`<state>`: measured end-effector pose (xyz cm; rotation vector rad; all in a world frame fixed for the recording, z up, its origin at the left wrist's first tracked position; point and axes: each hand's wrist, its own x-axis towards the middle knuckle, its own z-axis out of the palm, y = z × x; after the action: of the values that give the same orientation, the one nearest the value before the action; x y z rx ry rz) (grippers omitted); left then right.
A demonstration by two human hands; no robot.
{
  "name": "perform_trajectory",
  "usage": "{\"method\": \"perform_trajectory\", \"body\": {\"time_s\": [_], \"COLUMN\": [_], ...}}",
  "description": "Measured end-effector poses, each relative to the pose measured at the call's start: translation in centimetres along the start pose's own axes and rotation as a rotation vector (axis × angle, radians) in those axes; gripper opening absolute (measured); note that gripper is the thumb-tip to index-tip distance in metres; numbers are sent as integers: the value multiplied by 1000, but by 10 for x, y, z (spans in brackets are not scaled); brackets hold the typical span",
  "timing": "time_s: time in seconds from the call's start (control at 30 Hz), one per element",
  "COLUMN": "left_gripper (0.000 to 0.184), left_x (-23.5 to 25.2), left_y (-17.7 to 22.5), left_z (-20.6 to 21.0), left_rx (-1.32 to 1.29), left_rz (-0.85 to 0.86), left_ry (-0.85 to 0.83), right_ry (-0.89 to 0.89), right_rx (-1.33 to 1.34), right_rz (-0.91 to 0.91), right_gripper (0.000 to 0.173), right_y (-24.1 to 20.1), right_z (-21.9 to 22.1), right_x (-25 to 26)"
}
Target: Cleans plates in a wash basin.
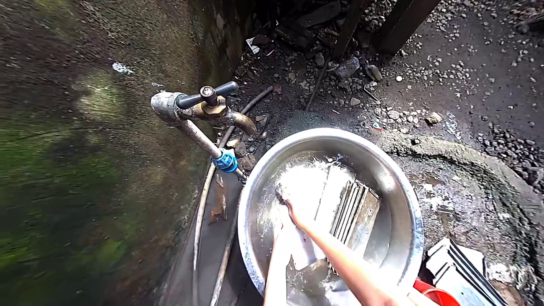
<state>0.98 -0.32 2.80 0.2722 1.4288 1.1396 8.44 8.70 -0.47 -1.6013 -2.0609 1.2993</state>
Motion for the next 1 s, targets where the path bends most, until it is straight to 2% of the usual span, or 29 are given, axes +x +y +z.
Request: {"method": "perform_trajectory", "body": {"time_s": [0.03,0.1,0.17,0.23,0.3,0.37,0.4,0.47,0.5,0.63,0.7,0.8,0.9,1.0], "left_gripper": [56,64,58,69,74,67,66,70,70,47,50,52,51,49], "left_x": [-1,3,8,11,9,3,0,-2,-1,6,6,-1,4,8], "left_y": [0,-1,0,-4,-5,-1,1,10,16,29,31,25,18,18], "left_z": [-1,-7,-5,-9,-9,-7,-6,-13,-18,-24,-21,-17,-17,-17], "left_rx": [11,25,32,60,80,91,96,130,145,158,149,121,175,168], "left_rz": [21,61,70,87,101,94,101,127,134,106,75,43,46,84], "left_ry": [10,-3,51,14,-21,-31,-49,-94,-102,-19,-12,15,20,9], "right_ry": [8,42,-9,-71,-87,-153,-130,-21,15,-124,-135,31,130,16], "right_rx": [-1,-60,-104,-111,-94,-3,91,63,80,68,79,18,-42,-203], "right_rz": [17,-99,-201,-275,-341,-169,-78,-2,-11,-135,-243,-292,-200,-116], "right_gripper": [43,54,53,51,48,46,47,49,47,47,49,48,47,51], "right_y": [-3,-11,-14,-9,6,11,7,-3,-8,-10,-4,-8,-15,-28], "right_z": [-1,1,2,3,-6,-19,-24,-19,-15,-4,7,17,18,12], "right_x": [9,6,-20,-44,-42,-24,-15,-7,-14,-88,-109,-88,-39,-27]}}
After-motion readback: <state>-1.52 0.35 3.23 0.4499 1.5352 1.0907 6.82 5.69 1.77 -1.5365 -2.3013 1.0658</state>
